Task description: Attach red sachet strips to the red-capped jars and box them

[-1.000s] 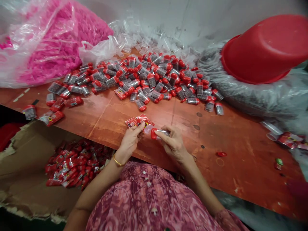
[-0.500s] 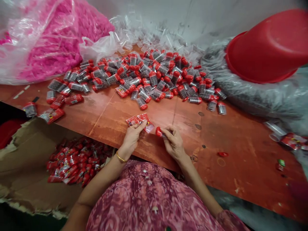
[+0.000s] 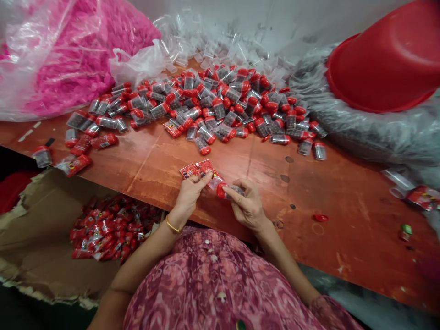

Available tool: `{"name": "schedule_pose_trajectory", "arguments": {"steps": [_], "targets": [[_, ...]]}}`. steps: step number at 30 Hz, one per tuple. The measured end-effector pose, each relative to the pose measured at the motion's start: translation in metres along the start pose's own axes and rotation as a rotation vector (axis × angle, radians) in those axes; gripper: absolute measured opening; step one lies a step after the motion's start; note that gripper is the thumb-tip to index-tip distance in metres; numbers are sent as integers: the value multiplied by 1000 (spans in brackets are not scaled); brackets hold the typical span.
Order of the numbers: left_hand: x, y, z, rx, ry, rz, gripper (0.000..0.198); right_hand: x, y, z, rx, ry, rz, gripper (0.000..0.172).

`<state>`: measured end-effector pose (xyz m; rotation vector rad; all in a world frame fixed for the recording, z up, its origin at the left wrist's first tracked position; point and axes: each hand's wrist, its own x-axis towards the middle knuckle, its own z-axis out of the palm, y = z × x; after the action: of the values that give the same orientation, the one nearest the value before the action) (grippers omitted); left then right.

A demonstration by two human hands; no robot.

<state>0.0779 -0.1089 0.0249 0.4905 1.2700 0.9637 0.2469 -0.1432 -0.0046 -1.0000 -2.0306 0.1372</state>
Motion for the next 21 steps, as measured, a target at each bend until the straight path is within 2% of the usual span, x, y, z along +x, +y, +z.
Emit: {"name": "schedule_pose_trajectory", "arguments": {"steps": [5,9,12,15,18,21], "targets": [[1,-4,-2,72,-29,51,39,0,-1,2,4,6,18,63],[2,-5,-2,81,-25,85,41,-1,-1,8,0,62,85,66],[1,-6,2,-15,-68,111,40,1,-4,17,26,88,109,68],[-2,-4,8,-144,-81,80,43,7,-11,25,44,103,120,69],[-5,-2,10,-230,-78,51,43,12,-19,29,64,73,188,62],[-5,-2,9,-287,-65,81,41,14,-24,27,116,22,255,54]]}}
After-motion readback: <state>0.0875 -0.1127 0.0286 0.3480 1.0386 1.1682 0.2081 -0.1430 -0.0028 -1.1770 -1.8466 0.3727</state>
